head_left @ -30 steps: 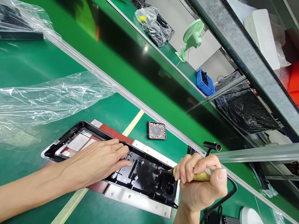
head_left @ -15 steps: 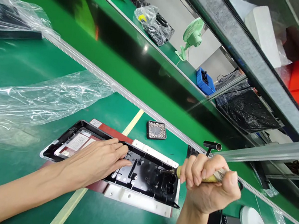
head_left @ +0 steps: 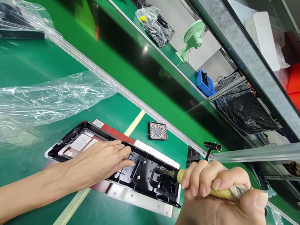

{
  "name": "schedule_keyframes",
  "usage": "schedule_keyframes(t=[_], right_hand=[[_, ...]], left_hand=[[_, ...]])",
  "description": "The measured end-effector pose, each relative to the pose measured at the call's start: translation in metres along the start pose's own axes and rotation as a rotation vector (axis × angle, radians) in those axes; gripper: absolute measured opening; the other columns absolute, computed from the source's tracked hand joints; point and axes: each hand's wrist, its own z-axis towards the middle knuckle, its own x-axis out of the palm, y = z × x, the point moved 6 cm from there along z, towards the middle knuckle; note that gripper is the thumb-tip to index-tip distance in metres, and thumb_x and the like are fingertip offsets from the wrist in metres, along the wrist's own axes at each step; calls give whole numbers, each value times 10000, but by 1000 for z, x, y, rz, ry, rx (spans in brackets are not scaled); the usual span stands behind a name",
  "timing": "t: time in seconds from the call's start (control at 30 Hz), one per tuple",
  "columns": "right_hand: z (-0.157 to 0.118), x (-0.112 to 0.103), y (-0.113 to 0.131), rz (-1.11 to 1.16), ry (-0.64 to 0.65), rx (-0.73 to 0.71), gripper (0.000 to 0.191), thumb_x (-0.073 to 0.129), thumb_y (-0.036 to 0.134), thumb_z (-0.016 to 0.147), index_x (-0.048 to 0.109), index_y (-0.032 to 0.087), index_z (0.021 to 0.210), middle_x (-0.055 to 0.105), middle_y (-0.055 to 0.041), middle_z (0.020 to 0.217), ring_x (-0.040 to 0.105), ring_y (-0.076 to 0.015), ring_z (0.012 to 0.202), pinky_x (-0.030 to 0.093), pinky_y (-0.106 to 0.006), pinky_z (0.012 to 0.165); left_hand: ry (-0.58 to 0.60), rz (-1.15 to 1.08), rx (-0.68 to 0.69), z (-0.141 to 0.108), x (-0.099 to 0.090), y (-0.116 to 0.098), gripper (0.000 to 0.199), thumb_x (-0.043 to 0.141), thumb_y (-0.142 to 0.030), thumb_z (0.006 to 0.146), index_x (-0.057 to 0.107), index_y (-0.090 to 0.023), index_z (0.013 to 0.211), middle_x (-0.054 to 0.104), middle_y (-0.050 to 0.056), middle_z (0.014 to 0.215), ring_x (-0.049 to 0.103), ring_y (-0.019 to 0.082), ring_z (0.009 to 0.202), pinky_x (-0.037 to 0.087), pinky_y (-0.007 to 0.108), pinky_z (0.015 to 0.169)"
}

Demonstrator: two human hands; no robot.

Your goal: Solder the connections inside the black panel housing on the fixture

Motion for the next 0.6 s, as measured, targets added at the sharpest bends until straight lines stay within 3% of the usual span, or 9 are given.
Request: schedule_keyframes(t=[0.17,0.37,0.6], right_hand=[[-7,16,-10,57,17,73,467,379,489,972,462,157,654,389,21,473,401,-109,381,404,-250,349],[-12,26,-16,66,76,140,443,370,458,973,480,158,666,415,14,480,408,-112,394,409,-259,368],[-15,32,-23,86,93,185,466,419,520,951,458,160,657,414,21,476,395,-106,378,391,-244,364]], left_hand=[[-10,-25,19,-1,-4,-3,388,424,-437,1039,499,-180,757,566,29,715,544,208,712,277,343,609],[77,-101,6,4,-10,-8,380,397,-376,1053,585,-160,803,601,37,765,566,216,757,362,358,671],[16,-109,42,3,-16,-12,339,459,-337,1036,583,-152,781,588,30,733,545,191,715,378,352,658]])
